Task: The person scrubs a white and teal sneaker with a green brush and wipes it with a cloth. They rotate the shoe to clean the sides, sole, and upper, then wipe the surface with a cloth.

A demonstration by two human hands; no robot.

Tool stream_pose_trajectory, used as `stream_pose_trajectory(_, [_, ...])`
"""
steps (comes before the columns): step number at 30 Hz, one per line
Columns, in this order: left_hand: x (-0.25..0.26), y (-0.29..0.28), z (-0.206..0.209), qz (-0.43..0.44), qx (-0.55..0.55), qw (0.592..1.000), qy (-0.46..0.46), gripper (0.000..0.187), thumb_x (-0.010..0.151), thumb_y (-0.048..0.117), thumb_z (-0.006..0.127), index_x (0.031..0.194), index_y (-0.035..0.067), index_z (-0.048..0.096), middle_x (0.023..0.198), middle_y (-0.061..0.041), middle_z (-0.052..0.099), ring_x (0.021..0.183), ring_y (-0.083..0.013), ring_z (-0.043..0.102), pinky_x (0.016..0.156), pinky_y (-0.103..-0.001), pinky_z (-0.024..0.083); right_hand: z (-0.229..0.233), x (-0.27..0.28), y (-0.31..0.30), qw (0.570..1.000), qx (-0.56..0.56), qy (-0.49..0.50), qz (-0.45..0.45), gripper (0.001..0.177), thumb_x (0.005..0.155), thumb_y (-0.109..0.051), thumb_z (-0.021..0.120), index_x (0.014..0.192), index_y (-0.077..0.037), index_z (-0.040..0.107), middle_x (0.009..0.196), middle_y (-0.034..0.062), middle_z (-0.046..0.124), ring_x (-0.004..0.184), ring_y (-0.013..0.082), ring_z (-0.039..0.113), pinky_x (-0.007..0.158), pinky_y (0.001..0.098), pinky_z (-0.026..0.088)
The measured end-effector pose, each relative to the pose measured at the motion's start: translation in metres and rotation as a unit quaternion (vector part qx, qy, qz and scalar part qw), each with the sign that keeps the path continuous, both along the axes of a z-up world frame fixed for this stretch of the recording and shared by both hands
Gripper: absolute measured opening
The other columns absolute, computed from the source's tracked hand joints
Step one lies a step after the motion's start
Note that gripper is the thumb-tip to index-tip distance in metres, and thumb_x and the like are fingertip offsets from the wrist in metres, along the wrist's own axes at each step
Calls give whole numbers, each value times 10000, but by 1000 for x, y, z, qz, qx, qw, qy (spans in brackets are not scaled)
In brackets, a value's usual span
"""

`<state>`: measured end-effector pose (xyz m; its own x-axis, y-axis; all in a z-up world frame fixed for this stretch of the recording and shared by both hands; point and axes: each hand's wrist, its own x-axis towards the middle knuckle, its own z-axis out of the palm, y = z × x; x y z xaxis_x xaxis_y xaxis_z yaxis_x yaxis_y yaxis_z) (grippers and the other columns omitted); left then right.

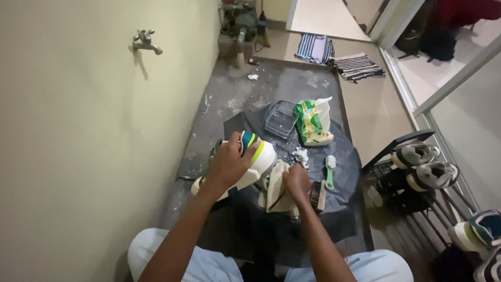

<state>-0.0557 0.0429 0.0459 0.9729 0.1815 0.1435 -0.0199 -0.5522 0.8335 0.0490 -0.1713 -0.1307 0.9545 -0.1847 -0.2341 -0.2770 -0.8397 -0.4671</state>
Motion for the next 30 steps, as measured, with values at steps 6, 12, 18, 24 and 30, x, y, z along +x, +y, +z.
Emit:
stream_pose_trajectory(6, [2,-5,1,-12,60,997,36,519,992,512,560,1188,33,589,958,-250,739,926,-434,744,788,-535,598,39,-45,12,971,149,-173,-70,331,823,-131,764,1133,-50,682,1028,248,717,1072,468,678,884,554,520])
stream_pose_trajectory(12, [8,-6,-3,-42,89,994,45,550,1005,490,520,1246,-2,563,1003,-292,707,968,-485,718,794,-569,582,86,-67,-6,904,340,-250,-69,86,919,-122,704,964,-57,740,792,103,653,816,172,542,715,388,471])
stream_pose_trajectory(18, [15,-15,-5,-92,95,990,54,526,1013,446,494,1257,-15,566,1061,-302,696,1015,-488,709,845,-567,575,127,-68,-7,806,548,-207,-80,107,1045,-161,628,1068,-61,657,793,37,652,739,142,640,684,307,558])
stream_pose_trajectory(24, [26,-29,-16,-108,117,985,65,553,984,507,459,1235,26,565,1056,-260,701,1026,-478,703,858,-575,561,117,-79,17,880,380,-283,29,190,949,-85,703,1121,-77,783,1063,136,787,1062,186,687,976,409,534])
stream_pose_trajectory(30, [36,-41,-30,-66,116,989,58,482,971,470,502,1174,41,581,983,-243,714,980,-458,721,832,-551,579,111,-111,21,852,223,-444,163,411,953,-25,576,1320,-141,720,1302,173,714,1179,420,647,939,482,526])
